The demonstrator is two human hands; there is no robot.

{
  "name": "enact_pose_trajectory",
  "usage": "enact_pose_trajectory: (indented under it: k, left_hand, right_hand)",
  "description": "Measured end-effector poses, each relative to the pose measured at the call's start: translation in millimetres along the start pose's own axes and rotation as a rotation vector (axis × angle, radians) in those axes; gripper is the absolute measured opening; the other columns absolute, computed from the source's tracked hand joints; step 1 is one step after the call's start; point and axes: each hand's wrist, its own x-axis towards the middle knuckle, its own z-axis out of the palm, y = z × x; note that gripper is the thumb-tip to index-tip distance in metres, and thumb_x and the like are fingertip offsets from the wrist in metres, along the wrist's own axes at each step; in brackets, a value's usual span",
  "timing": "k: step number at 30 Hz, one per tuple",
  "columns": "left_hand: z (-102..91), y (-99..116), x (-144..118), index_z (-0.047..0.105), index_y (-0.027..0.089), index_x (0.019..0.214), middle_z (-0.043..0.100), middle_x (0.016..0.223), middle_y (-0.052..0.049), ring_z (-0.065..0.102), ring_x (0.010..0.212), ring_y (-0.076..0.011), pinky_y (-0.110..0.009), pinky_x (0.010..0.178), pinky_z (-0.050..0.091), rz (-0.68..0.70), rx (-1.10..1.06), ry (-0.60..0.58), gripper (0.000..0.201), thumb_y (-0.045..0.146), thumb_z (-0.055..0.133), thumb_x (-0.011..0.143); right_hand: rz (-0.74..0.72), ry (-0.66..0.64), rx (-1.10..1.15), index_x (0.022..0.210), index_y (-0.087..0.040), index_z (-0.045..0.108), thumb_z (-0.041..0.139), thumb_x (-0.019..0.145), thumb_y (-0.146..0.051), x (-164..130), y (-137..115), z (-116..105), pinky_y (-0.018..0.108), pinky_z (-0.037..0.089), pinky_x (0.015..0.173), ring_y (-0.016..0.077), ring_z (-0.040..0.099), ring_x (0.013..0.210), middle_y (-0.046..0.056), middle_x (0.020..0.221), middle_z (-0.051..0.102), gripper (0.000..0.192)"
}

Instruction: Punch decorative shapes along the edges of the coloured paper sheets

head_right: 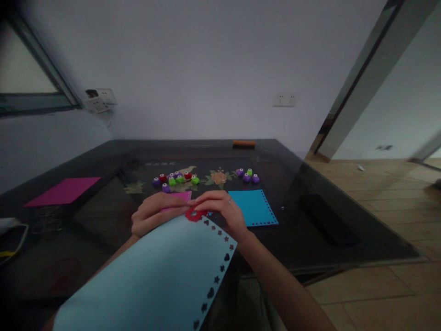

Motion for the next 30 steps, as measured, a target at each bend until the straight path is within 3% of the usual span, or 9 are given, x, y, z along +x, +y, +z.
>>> enact_pose_trajectory:
  k: [9,17,20,25,30]
  left_hand:
    - [-13.1,11,9,0.063,0.017,0.105,0.071,0.097,-0.007,0.067,0.087,-0.0165,-0.028,0.070,0.055,0.134,0.015,-0.019,0.021,0.017,0.050,0.088]
    - [-21.6,27,14,0.066,0.026,0.096,0.072,0.089,-0.002,0.069,0.081,-0.0158,-0.028,0.069,0.058,0.104,0.092,-0.051,0.019,0.022,0.049,0.090]
    - [-22.3,29,13,0.066,0.029,0.098,0.072,0.089,-0.001,0.069,0.079,-0.0158,-0.029,0.069,0.058,0.096,0.096,-0.065,0.020,0.024,0.048,0.090]
    - [-21.1,31,13,0.065,0.028,0.100,0.072,0.093,0.000,0.068,0.083,-0.0142,-0.028,0.073,0.056,0.046,0.064,-0.059,0.020,0.022,0.050,0.090]
    - [-19.1,33,16,0.065,0.024,0.096,0.072,0.092,0.000,0.068,0.084,-0.0128,-0.025,0.072,0.055,0.081,0.049,-0.051,0.016,0.020,0.052,0.088]
  right_hand:
    - [-0.170,-0.067,-0.189,0.109,-0.022,0.059,0.058,0.084,-0.024,-8,-17,-7,0.029,0.052,0.085,0.0168,0.062,0.099,0.006,0.110,0.062,0.025]
    - [-0.299,-0.204,-0.181,0.117,-0.028,0.052,0.055,0.085,-0.022,-9,-16,-15,0.033,0.054,0.084,0.0183,0.061,0.104,0.006,0.116,0.059,0.033]
    - [-0.291,-0.220,-0.185,0.118,-0.027,0.051,0.055,0.085,-0.021,-10,-24,-15,0.031,0.054,0.082,0.0172,0.062,0.101,0.007,0.112,0.061,0.033]
    - [-0.153,-0.181,-0.210,0.116,-0.024,0.051,0.056,0.084,-0.018,-14,-34,-14,0.032,0.053,0.083,0.0182,0.062,0.101,0.008,0.111,0.063,0.033]
    - [-0.251,-0.201,-0.186,0.116,-0.027,0.052,0.055,0.085,-0.023,-15,-25,-16,0.030,0.054,0.078,0.0173,0.064,0.098,0.006,0.110,0.064,0.031]
